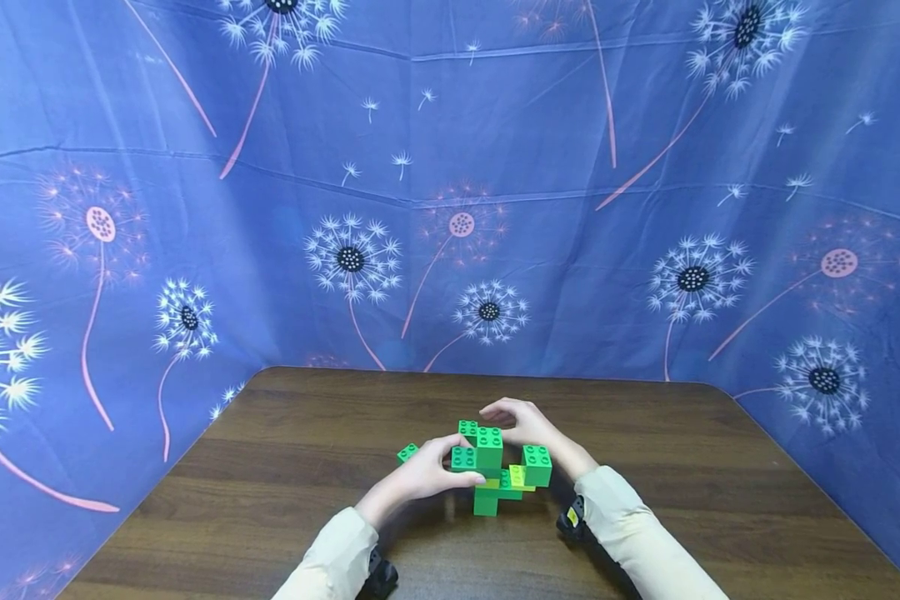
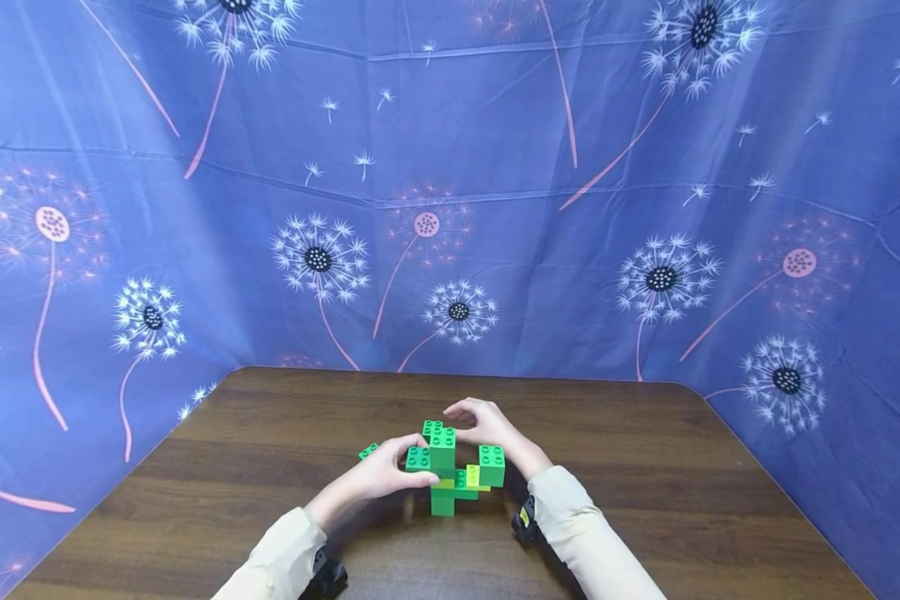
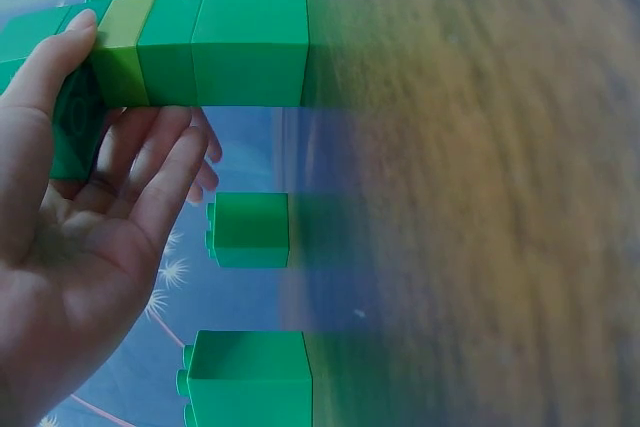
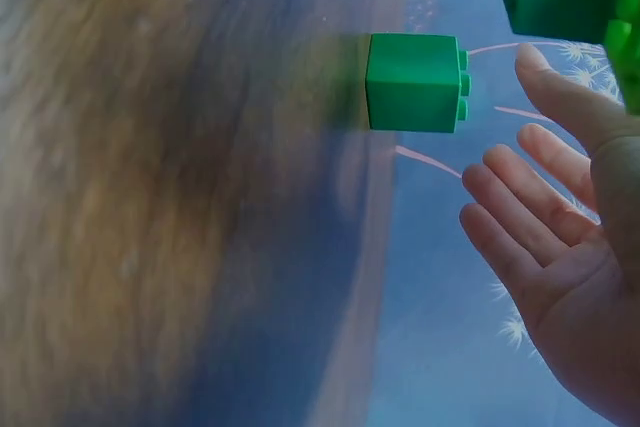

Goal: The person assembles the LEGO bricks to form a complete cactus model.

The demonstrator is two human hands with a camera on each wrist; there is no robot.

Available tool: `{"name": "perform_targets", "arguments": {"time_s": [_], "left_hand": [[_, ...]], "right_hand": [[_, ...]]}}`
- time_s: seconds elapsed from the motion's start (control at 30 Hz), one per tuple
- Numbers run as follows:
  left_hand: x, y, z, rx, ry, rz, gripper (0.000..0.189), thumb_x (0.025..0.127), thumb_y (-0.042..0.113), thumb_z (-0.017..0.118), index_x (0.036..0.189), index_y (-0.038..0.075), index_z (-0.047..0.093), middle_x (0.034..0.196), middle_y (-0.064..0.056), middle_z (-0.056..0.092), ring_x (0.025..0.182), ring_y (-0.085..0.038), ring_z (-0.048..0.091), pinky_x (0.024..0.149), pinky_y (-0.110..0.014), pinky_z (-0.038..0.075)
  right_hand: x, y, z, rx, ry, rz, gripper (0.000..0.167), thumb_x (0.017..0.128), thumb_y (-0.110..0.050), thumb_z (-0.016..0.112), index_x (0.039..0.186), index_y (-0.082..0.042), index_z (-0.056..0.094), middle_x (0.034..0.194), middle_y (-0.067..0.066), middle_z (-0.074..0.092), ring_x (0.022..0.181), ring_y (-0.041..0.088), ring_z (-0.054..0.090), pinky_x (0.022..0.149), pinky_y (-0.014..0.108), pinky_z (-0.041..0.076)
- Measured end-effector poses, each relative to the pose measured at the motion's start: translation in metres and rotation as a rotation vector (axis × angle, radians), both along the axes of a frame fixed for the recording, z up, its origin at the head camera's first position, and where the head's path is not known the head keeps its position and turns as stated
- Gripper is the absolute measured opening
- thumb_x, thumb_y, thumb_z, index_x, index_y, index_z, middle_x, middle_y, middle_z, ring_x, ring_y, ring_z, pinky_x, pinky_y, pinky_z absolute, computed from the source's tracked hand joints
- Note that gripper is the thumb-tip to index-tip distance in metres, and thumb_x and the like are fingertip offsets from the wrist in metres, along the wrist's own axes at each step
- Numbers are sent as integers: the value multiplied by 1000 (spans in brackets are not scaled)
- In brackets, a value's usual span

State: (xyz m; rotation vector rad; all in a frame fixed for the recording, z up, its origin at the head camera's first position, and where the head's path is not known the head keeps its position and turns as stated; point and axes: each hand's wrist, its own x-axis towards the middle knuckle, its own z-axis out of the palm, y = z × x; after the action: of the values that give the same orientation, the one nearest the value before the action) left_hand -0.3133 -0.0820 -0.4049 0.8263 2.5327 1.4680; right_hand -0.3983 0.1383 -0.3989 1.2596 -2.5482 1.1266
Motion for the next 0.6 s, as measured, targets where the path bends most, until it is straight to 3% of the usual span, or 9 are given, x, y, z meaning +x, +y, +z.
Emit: {"name": "perform_targets", "arguments": {"time_s": [0.23,0.47,0.6], "left_hand": [[1,0,2,-7,-7,-1,29,81,32,73,96,14,58,79,9,59,72,-2,53,69,-21,44],[0,-1,2,-29,17,17,30,81,32,73,100,14,59,114,-2,63,90,-5,56,80,-23,45],[1,0,2,-21,4,21,28,82,29,73,101,14,59,123,-4,60,98,-9,58,82,-24,46]], "right_hand": [[-5,-6,-6,-4,-29,23,37,75,4,67,112,6,61,109,22,65,98,35,65,83,34,53],[-7,-10,-10,-26,-96,34,40,80,-12,73,114,4,61,111,20,64,104,35,62,89,38,50],[-9,-12,-14,-8,-123,1,42,81,-19,74,115,1,62,111,16,65,103,31,63,88,36,50]]}}
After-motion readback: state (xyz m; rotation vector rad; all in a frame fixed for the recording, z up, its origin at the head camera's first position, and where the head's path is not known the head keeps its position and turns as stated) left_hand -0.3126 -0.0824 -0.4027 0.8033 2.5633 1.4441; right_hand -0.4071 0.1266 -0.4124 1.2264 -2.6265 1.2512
